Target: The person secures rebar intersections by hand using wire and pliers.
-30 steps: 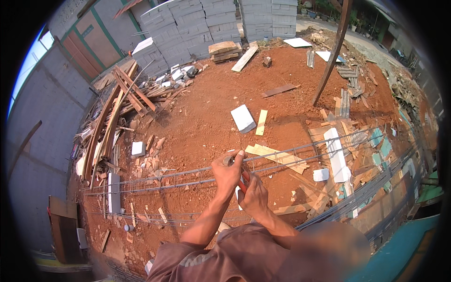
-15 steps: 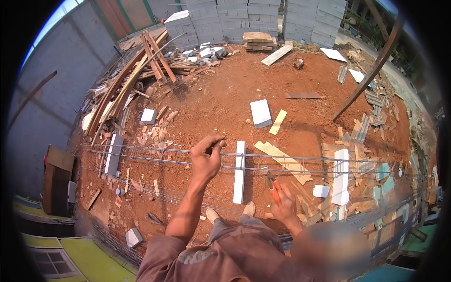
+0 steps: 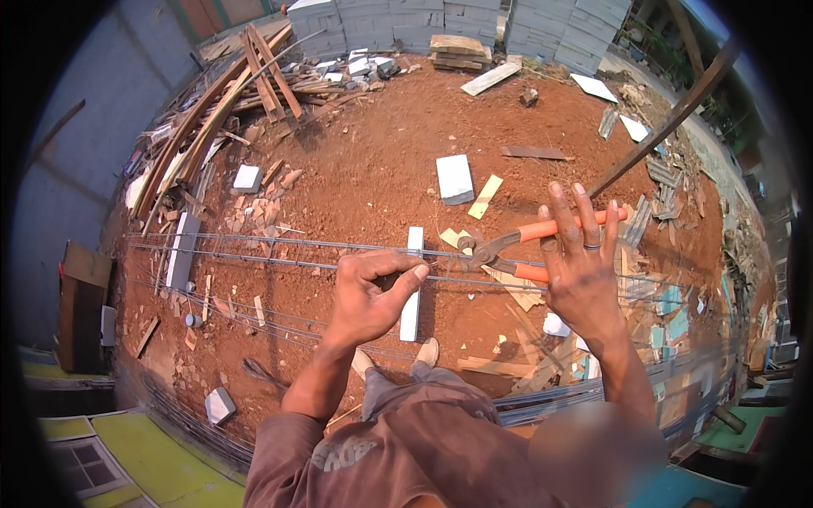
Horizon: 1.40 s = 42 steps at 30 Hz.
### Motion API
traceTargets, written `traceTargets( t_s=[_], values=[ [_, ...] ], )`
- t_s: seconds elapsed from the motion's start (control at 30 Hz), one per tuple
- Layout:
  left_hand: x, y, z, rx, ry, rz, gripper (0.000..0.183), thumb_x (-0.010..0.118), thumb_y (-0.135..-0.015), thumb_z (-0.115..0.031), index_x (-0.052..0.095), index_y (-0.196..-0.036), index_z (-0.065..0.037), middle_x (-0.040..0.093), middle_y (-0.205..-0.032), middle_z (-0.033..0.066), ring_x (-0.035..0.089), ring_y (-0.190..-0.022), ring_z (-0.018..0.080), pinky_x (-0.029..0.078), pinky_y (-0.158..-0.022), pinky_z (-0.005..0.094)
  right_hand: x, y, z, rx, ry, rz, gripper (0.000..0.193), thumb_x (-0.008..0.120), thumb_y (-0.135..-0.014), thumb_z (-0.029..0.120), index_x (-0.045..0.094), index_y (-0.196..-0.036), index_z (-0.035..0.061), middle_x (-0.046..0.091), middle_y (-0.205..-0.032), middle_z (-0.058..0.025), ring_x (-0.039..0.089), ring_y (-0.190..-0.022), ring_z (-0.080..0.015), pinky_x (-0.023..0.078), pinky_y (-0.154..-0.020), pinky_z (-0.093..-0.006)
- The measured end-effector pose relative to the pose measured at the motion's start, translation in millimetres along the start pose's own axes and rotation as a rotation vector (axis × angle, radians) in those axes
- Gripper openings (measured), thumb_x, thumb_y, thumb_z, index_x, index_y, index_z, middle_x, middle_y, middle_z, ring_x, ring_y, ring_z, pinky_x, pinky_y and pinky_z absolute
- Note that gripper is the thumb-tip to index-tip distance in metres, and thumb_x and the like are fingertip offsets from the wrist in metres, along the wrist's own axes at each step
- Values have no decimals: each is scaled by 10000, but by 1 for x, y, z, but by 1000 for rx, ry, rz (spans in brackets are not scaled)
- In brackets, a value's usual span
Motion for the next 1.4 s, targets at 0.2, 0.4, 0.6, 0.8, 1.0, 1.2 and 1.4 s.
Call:
traceTargets(
  t_s=[0.2,0.4,0.6,0.8,1.0,1.2,1.4],
  values=[
    [-3,4,-7,17,16,2,135,741,-872,-89,772,-922,33,740,-779,108,663,-683,134,483,-607,270,-10,-8,6,-61,17,-26,444,651,-815,138,682,-1240,12,384,-1609,-87,375,-1456,-322,233,-1208,-636],
    [-4,7,-6,-102,134,12,142,743,-875,-102,775,-917,30,736,-770,70,648,-691,88,482,-603,258,-11,-4,3,-101,-41,35,357,625,-827,144,714,-1158,45,540,-1485,-43,542,-1241,-270,333,-1150,-555],
    [-6,7,-1,-206,186,71,158,742,-887,-110,775,-896,44,710,-734,37,618,-673,57,468,-590,244,-12,-7,7,-96,29,-88,267,589,-901,199,745,-1073,68,550,-1469,-49,567,-1186,-282,386,-1081,-570],
    [-4,7,4,-252,256,98,168,743,-890,-120,779,-897,44,694,-717,11,565,-649,44,441,-575,246,-13,-2,10,-119,60,-157,190,614,-838,187,721,-931,61,628,-1348,-58,607,-1110,-279,434,-1011,-543],
    [6,9,9,-319,312,178,134,731,-902,-97,790,-947,14,655,-696,-16,558,-666,39,432,-564,247,-17,1,4,-210,38,-127,110,614,-773,158,656,-826,70,673,-1139,-101,635,-981,-287,478,-905,-487],
    [10,1,0,190,-33,-29,193,748,-810,-28,790,-997,-53,668,-718,64,598,-581,139,433,-518,296,-3,14,-14,-105,-534,467,196,691,-752,119,614,-912,36,597,-818,-96,642,-768,-294,524,-709,-425],
    [4,-6,-14,477,-263,33,236,766,-734,25,793,-954,-56,632,-664,73,607,-563,208,442,-505,323,-17,-6,-16,256,-1417,1277,513,804,-730,73,477,-1120,8,610,-628,-64,677,-563,-180,496,-511,-321]
  ],
)
Point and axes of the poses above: each hand's wrist, its own y-axis away from the middle knuckle, its own x-axis out of the palm, z = x × y, the point moved 2 cm from there along -y, towards the middle knuckle
